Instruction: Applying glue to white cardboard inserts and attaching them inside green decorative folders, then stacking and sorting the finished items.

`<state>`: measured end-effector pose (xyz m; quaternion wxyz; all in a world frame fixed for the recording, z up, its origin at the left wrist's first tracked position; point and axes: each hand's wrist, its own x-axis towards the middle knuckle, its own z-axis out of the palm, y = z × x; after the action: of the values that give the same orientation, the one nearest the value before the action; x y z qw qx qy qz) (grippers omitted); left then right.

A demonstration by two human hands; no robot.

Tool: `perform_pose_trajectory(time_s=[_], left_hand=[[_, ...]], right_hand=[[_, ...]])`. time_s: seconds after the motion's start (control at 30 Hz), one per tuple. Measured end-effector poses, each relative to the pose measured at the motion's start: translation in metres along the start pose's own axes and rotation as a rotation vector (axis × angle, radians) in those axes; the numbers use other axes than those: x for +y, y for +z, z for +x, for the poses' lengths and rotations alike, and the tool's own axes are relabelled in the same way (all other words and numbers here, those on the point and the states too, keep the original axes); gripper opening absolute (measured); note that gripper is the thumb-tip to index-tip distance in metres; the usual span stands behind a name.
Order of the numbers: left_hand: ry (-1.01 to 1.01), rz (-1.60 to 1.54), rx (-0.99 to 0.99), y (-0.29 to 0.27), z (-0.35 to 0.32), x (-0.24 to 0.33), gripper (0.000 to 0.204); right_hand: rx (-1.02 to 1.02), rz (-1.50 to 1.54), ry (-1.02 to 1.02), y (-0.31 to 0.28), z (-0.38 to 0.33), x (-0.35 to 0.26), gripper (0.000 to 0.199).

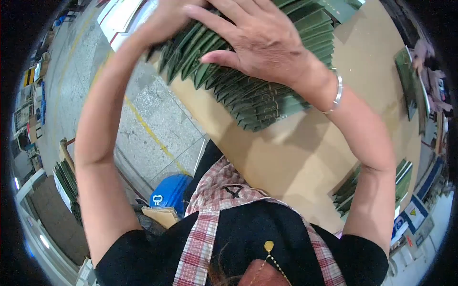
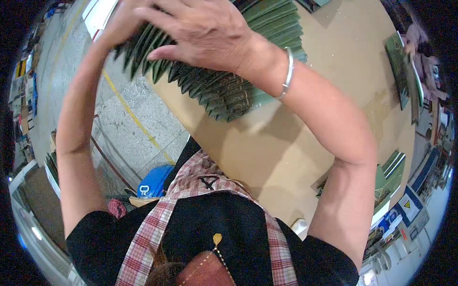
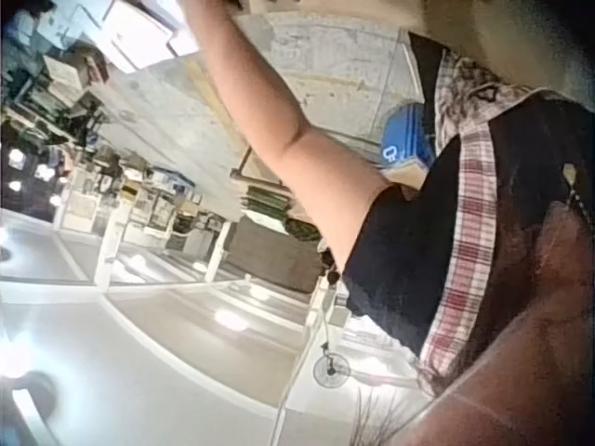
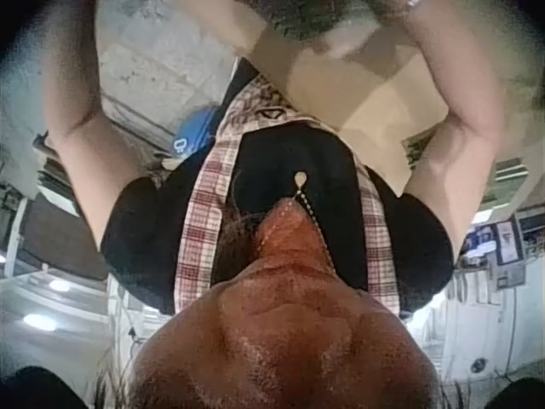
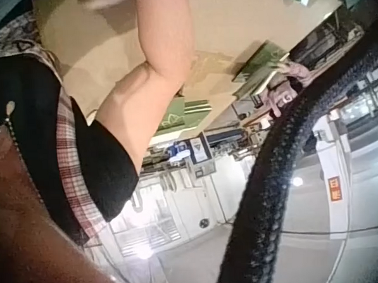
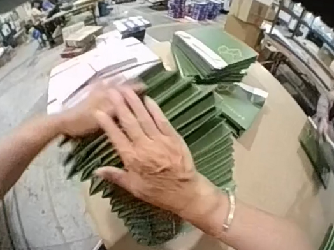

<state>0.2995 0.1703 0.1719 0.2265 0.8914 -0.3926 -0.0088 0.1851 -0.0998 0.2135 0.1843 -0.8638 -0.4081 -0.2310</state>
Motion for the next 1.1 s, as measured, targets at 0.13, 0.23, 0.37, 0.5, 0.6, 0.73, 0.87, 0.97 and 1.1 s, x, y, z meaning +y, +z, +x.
perform_pose_trajectory(time_s=[0.13, 0.23, 0.37, 0.5, 0.6, 0.73, 0.87, 0.97, 1.1], left_hand=[[0.072, 0.163, -0.045, 0.070, 0.026, 0.092, 0.051], [-0.012, 0.214, 0.002, 0.128, 0.007, 0.098, 0.050], [-0.039, 0.316, -0.033, 0.160, -0.001, 0.112, 0.051], [-0.064, 0.295, -0.055, 0.177, 0.000, 0.121, 0.058], [-0.083, 0.259, -0.019, 0.192, 0.002, 0.126, 0.053], [-0.092, 0.231, 0.031, 0.201, -0.004, 0.124, 0.051], [-0.047, 0.207, 0.098, 0.200, -0.008, 0.118, 0.049], [-0.075, 0.160, 0.104, 0.190, -0.010, 0.119, 0.051], [0.013, 0.328, 0.111, 0.183, -0.006, 0.117, 0.053]], right_hand=[[-0.161, -0.081, 0.089, 0.034, -0.069, 0.000, 0.071], [-0.217, -0.003, 0.226, 0.051, -0.110, -0.017, 0.079], [-0.215, 0.021, 0.333, 0.083, -0.152, -0.027, 0.076], [-0.177, 0.013, 0.374, 0.117, -0.189, -0.028, 0.079], [-0.145, 0.035, 0.440, 0.133, -0.208, -0.025, 0.079], [-0.173, 0.072, 0.459, 0.131, -0.206, -0.030, 0.083], [-0.195, 0.061, 0.466, 0.111, -0.186, -0.038, 0.073], [-0.004, -0.004, 0.459, 0.076, -0.131, -0.051, 0.062], [0.113, 0.187, 0.330, 0.092, -0.070, -0.032, 0.055]])
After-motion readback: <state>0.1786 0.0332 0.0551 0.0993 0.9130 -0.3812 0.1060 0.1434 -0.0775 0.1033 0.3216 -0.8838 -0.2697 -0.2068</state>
